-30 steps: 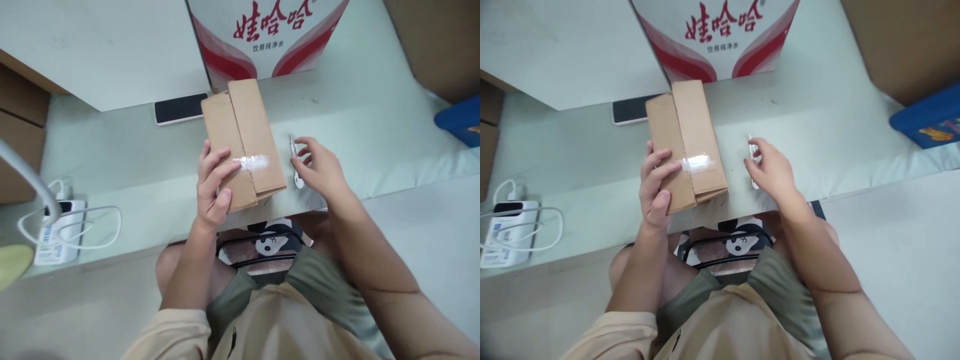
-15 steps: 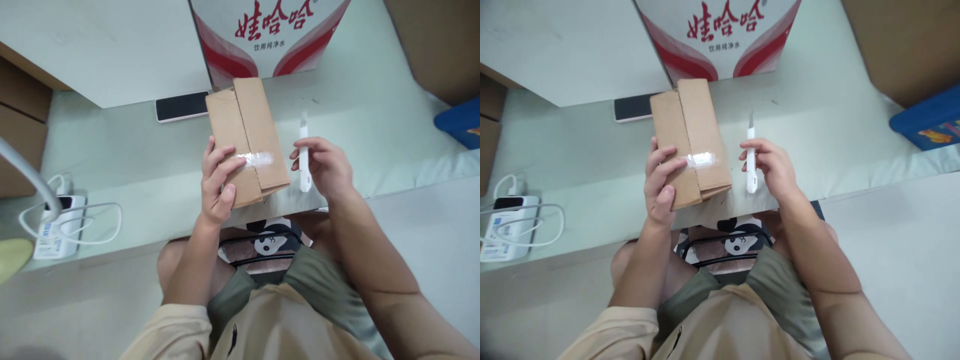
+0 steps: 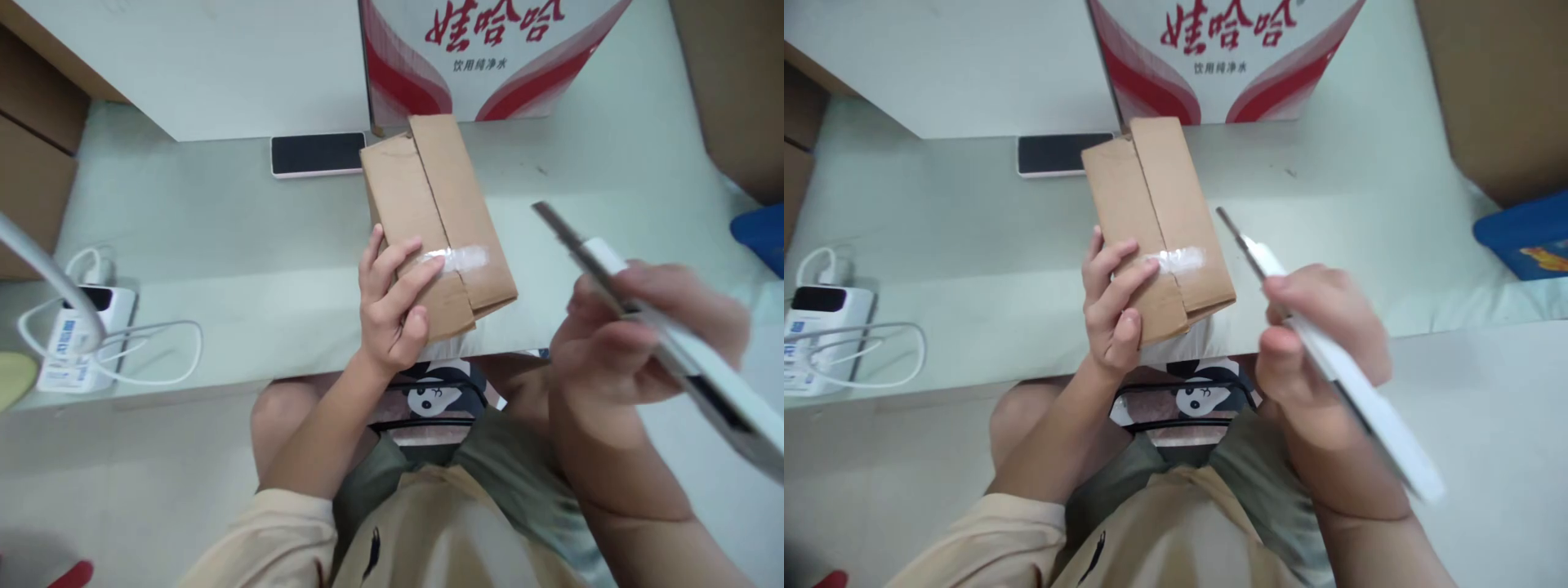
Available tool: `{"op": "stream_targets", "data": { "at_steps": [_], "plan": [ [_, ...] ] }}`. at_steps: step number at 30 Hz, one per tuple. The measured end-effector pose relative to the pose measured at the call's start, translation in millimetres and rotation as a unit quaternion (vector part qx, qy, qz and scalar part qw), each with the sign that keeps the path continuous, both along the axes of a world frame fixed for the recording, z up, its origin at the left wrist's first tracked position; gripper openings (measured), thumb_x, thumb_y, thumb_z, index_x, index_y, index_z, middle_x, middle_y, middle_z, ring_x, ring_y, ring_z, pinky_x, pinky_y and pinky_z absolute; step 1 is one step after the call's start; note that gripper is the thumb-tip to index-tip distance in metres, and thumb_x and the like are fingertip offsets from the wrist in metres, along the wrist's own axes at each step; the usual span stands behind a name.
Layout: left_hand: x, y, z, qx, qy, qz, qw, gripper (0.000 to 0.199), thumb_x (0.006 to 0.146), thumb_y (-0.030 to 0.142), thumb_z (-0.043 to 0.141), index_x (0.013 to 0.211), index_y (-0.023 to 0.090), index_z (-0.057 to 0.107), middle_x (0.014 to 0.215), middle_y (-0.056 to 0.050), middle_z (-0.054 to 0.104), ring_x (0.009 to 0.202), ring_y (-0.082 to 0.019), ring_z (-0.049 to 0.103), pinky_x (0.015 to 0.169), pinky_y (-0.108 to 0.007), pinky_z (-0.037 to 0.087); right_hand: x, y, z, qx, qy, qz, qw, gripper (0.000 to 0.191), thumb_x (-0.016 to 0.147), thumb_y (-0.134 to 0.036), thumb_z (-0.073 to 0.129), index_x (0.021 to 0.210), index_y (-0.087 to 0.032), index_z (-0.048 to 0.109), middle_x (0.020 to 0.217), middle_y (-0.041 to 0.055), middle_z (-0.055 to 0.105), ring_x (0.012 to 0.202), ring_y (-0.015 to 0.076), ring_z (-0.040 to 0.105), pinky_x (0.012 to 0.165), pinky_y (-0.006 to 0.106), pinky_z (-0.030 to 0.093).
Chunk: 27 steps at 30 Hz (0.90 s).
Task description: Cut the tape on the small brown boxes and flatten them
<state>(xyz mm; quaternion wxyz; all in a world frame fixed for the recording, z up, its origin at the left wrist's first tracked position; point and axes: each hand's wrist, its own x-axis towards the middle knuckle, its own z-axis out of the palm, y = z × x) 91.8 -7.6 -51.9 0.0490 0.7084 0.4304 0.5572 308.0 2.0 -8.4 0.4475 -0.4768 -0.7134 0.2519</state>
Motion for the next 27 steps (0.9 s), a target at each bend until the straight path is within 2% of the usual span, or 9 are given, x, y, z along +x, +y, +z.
{"op": "stream_targets", "data": {
  "at_steps": [4, 8, 13, 18, 24, 27],
  "plan": [
    [0, 0, -1.1, -0.009, 0.018, 0.022, 1.000, 0.053, 0.103, 0.051, 0.027, 0.128, 0.027, 0.067, 0.137, -0.006, 0.063, 0.135, -0.028, 0.056, 0.128, -0.059, 0.028, -17, -16, 10.4, 0.089, -0.056, -0.013, 0.994, 0.028, 0.096, -0.051, 0.061, 0.108, -0.027, 0.070, 0.079, 0.0026, 0.070, 0.071, 0.0180, 0.067, 0.058, 0.032, 0.054],
    [-1, 1, -1.7, 0.000, 0.002, 0.007, 1.000, 0.051, 0.103, 0.050, 0.029, 0.132, 0.029, 0.065, 0.140, -0.005, 0.062, 0.134, -0.028, 0.058, 0.128, -0.059, 0.028, -32, -22, 21.1, 0.188, -0.059, 0.000, 0.980, 0.014, 0.095, -0.037, 0.065, 0.099, -0.025, 0.071, 0.069, -0.0004, 0.066, 0.057, 0.0138, 0.059, 0.054, 0.029, 0.048],
    [-2, 2, -0.7, 0.023, -0.011, -0.013, 1.000, 0.046, 0.102, 0.041, 0.034, 0.135, 0.027, 0.064, 0.142, -0.004, 0.061, 0.132, -0.025, 0.059, 0.130, -0.053, 0.028, -39, -20, 26.4, 0.201, -0.098, 0.014, 0.975, 0.007, 0.096, -0.027, 0.063, 0.095, -0.022, 0.069, 0.065, -0.0007, 0.064, 0.053, 0.0121, 0.054, 0.051, 0.029, 0.041],
    [-3, 1, -1.0, 0.006, 0.018, 0.003, 1.000, 0.048, 0.103, 0.043, 0.031, 0.136, 0.029, 0.062, 0.141, -0.005, 0.061, 0.134, -0.027, 0.058, 0.127, -0.060, 0.030, -42, -18, 23.1, 0.267, -0.118, -0.002, 0.957, 0.007, 0.096, -0.024, 0.060, 0.096, -0.021, 0.067, 0.059, -0.0016, 0.059, 0.052, 0.0136, 0.049, 0.052, 0.031, 0.038],
    [-3, 1, -2.1, 0.004, 0.018, -0.005, 1.000, 0.048, 0.103, 0.044, 0.030, 0.135, 0.027, 0.062, 0.141, -0.006, 0.061, 0.133, -0.028, 0.059, 0.127, -0.060, 0.029, -46, -19, 23.5, 0.256, -0.157, -0.005, 0.954, 0.007, 0.095, -0.021, 0.061, 0.098, -0.019, 0.067, 0.059, -0.0011, 0.061, 0.054, 0.0144, 0.050, 0.055, 0.032, 0.040],
    [-4, 1, -2.0, -0.002, 0.020, 0.004, 1.000, 0.049, 0.103, 0.046, 0.030, 0.131, 0.026, 0.065, 0.139, -0.007, 0.062, 0.132, -0.028, 0.059, 0.127, -0.059, 0.031, -51, -18, 23.4, 0.229, -0.176, -0.013, 0.957, 0.010, 0.097, -0.023, 0.060, 0.101, -0.018, 0.067, 0.065, 0.0009, 0.067, 0.058, 0.0147, 0.058, 0.059, 0.030, 0.043]
  ]
}}
